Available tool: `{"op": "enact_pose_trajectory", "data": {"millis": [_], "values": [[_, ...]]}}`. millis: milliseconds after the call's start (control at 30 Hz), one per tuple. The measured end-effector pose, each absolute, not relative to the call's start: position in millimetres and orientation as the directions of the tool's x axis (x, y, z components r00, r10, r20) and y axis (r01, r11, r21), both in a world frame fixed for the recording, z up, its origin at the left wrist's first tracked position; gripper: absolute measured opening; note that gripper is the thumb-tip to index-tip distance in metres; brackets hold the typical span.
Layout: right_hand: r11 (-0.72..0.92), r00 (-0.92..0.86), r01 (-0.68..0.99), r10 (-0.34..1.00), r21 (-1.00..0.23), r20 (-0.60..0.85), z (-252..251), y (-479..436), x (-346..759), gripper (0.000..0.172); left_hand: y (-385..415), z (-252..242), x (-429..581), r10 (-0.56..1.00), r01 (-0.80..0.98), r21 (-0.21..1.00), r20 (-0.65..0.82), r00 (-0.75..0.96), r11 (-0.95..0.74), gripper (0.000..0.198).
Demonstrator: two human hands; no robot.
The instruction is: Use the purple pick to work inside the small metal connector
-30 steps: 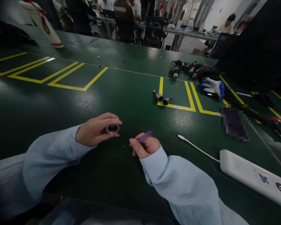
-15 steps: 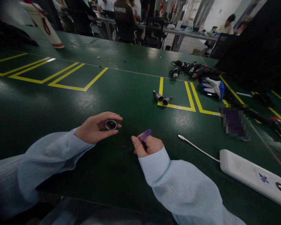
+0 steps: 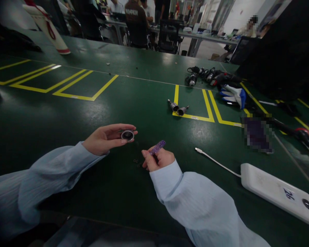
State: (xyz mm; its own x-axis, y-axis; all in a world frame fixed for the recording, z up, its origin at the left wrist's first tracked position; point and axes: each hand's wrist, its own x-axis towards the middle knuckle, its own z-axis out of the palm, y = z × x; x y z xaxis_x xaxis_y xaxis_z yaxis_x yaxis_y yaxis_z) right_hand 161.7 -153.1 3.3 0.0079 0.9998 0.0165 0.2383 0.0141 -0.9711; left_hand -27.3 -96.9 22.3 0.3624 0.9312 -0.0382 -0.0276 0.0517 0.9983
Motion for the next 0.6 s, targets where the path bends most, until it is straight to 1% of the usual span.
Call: {"op": "enact_pose_trajectory", "data": {"millis": [67,133,200,267,333,400,500,600], "values": [[-0.053,0.021,0.078,0.998,-0.996,-0.051,6.1,-153.4,161.3,0.026,-96.6,21.3,-28.1,0.937,-0.021,0.998,-0.041,0.347,0.051,0.043],[-0.060,0.024,-0.080,0.998,-0.995,-0.062,10.6,-153.4,162.4,0.025,-96.8,20.9,-28.3,0.939,-0.009,0.999,-0.048,0.341,0.054,0.043],[0.008,0.028,-0.184,1.000,-0.983,0.003,15.2,-154.3,163.5,0.022,-98.4,21.5,-27.2,0.938,-0.001,0.999,-0.049,0.343,0.053,0.043],[0.108,0.050,-0.212,0.994,-0.971,0.100,18.0,-156.3,163.2,0.018,-101.2,23.0,-24.9,0.937,0.001,0.999,-0.036,0.348,0.038,0.043],[0.192,0.073,-0.178,0.981,-0.965,0.181,17.8,-158.6,161.4,0.013,-105.0,25.3,-22.2,0.935,0.017,1.000,-0.021,0.354,0.016,0.041],[0.251,0.080,-0.107,0.967,-0.962,0.243,15.3,-160.0,159.3,0.009,-109.0,27.7,-19.7,0.933,0.044,0.999,-0.004,0.359,-0.013,0.040],[0.337,0.053,0.057,0.939,-0.940,0.340,10.4,-160.0,158.0,0.008,-113.8,30.0,-17.0,0.930,0.076,0.995,0.031,0.367,-0.063,0.038],[0.430,-0.004,0.200,0.899,-0.880,0.439,8.2,-159.1,159.0,0.010,-117.0,30.8,-14.7,0.929,0.091,0.990,0.068,0.365,-0.108,0.035]]}}
